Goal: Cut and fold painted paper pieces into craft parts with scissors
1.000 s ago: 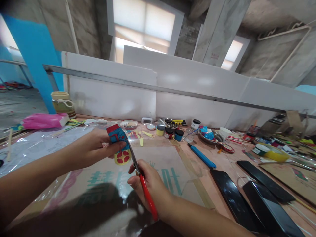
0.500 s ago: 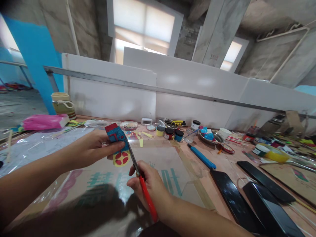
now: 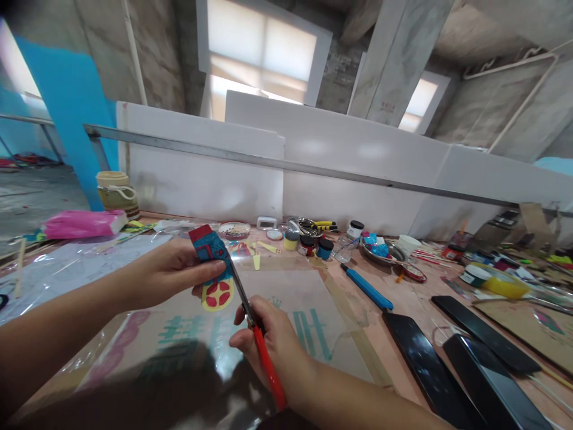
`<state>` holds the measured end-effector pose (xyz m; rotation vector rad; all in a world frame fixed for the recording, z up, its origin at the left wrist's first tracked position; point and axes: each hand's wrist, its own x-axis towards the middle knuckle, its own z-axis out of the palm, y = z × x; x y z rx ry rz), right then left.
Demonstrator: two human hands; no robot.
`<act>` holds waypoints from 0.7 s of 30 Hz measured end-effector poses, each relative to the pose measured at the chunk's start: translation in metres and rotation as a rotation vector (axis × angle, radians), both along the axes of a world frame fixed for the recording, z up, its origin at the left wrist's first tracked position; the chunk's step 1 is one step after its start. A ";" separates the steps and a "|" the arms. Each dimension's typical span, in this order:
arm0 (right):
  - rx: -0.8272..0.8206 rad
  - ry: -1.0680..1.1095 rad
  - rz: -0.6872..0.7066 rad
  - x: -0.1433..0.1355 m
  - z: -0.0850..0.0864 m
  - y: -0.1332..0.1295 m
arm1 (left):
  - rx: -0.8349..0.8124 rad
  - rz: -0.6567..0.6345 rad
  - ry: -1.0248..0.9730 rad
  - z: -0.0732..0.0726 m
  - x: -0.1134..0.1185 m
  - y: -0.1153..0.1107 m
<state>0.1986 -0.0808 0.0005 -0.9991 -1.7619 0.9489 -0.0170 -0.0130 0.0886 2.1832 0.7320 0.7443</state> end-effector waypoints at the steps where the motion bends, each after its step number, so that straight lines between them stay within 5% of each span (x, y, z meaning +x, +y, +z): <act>1: 0.006 -0.010 -0.003 0.000 0.001 0.000 | -0.007 -0.007 -0.003 0.000 0.000 0.000; 14: -0.027 0.025 -0.033 -0.002 0.000 -0.003 | -0.159 -0.052 -0.068 0.001 0.001 -0.004; 21: 0.000 -0.002 0.003 -0.001 0.000 -0.001 | -0.018 0.001 -0.150 -0.001 -0.002 0.001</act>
